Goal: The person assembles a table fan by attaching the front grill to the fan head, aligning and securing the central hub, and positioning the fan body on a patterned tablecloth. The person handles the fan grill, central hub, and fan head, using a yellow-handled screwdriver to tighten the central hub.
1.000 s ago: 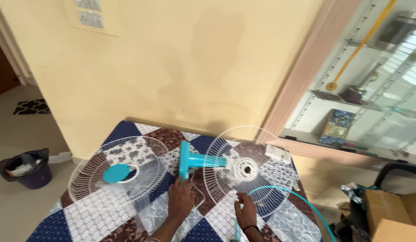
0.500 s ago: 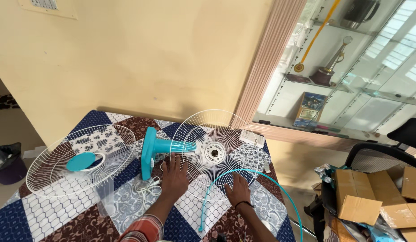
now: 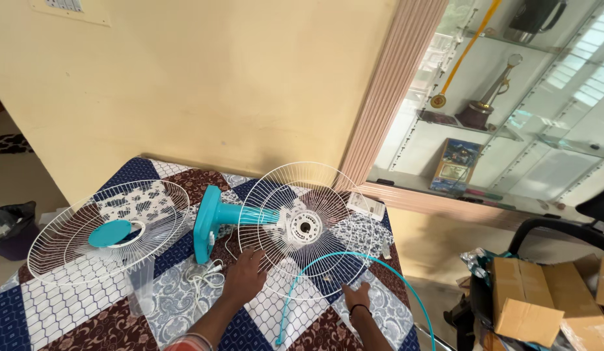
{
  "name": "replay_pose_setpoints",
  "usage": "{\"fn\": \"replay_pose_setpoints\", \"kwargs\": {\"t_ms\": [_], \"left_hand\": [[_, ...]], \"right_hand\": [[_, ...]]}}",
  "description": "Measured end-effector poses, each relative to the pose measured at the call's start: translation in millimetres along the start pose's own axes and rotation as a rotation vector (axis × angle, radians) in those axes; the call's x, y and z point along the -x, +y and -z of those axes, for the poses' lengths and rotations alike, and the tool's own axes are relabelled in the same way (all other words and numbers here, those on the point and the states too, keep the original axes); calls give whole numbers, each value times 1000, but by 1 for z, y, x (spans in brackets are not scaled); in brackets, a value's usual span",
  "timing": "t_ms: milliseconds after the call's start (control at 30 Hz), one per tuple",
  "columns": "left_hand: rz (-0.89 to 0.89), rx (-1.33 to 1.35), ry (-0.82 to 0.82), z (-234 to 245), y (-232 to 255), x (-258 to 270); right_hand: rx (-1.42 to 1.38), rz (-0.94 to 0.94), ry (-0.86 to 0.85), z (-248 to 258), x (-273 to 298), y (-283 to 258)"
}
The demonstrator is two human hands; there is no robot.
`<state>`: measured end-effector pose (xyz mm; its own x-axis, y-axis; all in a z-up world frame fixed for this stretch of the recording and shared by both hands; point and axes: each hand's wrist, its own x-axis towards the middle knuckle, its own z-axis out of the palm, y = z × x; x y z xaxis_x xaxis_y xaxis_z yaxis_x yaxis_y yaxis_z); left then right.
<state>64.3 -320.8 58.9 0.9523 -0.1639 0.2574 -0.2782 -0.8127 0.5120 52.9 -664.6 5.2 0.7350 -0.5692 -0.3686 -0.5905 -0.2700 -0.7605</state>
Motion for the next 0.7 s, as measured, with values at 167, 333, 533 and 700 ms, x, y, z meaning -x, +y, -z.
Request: {"fn": "replay_pose_setpoints", "kwargs": {"t_ms": [167, 333, 533, 700], "left_hand": [[2, 57, 86, -10, -16, 2], [80, 76, 74, -17, -24, 5], [48, 92, 130, -23, -22, 8], [19, -135, 89, -24, -10, 13]], "right_hand": [[-233, 5, -7, 3, -22, -20], [-441, -105, -134, 3, -37, -31], [-492, -99, -148, 0, -43, -24], [-583, -130, -242, 2, -41, -10]]}}
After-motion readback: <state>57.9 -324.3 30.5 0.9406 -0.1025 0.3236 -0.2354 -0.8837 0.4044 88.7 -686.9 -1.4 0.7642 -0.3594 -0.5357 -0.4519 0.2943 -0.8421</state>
